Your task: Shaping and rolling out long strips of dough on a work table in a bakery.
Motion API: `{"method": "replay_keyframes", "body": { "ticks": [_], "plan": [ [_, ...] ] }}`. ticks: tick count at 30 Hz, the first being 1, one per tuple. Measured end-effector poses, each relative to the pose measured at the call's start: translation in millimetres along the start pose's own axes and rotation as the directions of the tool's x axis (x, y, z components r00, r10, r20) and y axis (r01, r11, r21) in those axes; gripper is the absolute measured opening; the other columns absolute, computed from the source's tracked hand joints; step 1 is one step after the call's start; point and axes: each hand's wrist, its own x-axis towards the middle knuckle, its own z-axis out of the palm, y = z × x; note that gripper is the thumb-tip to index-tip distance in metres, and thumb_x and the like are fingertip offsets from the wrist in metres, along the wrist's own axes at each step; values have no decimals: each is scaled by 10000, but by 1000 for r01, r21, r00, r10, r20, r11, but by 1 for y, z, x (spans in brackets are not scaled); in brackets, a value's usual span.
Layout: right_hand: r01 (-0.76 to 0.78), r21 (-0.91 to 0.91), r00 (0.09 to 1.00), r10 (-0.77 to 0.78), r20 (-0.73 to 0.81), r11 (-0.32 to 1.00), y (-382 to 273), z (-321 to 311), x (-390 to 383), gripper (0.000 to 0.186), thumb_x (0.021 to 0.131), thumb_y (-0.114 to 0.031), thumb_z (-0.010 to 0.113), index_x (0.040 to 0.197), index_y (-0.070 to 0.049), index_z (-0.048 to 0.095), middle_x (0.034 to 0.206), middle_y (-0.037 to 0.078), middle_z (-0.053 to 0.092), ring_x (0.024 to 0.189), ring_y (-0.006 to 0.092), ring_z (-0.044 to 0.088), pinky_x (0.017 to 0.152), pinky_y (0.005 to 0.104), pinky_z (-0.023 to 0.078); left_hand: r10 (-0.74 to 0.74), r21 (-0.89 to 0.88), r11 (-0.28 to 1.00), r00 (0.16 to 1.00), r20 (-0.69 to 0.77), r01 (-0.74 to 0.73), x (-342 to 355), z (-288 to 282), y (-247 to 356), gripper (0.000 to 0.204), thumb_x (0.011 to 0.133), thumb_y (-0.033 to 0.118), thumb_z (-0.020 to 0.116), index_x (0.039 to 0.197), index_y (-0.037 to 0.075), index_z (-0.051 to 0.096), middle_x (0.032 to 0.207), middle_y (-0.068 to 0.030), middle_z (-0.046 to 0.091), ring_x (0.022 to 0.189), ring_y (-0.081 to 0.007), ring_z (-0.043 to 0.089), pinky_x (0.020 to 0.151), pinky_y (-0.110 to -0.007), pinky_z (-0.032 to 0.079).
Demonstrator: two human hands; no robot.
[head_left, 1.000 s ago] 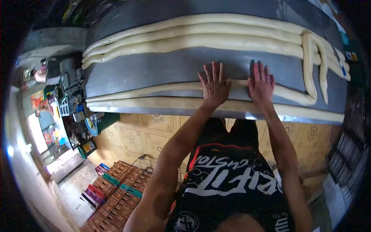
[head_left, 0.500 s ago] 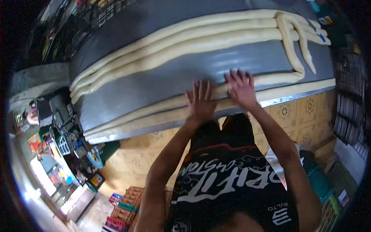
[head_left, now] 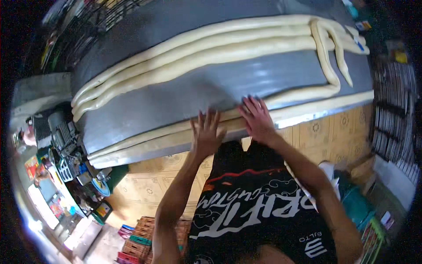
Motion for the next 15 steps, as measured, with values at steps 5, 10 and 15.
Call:
{"method": "replay_keyframes", "body": {
  "ticks": [5,10,15],
  "plan": [
    [28,-64,975,-42,-220,998,-60,17,19,684,1042,-442,578,1653,-186,408,1754,182,279,1590,463,269,1251,697,234,-61,116,988,948,-313,102,12,22,-16,728,1105,452,483,1729,169,236,1780,-247,150,1582,-608,151,1166,-852,147],
    [34,-93,969,-55,-239,995,-30,11,64,634,990,-363,615,1576,-143,513,1688,189,403,1523,462,395,1221,673,270,-178,83,978,971,-157,193,27,0,-21,705,1098,427,496,1725,209,256,1791,-182,183,1584,-578,188,1159,-850,184],
    [45,75,994,-37,-106,996,56,-10,-36,577,899,-233,722,1458,-123,623,1543,104,588,1383,357,556,1160,535,397,-396,52,916,917,-49,398,-48,-19,-70,574,1070,454,605,1602,255,518,1755,-5,352,1611,-354,301,1256,-686,165]
  ]
}}
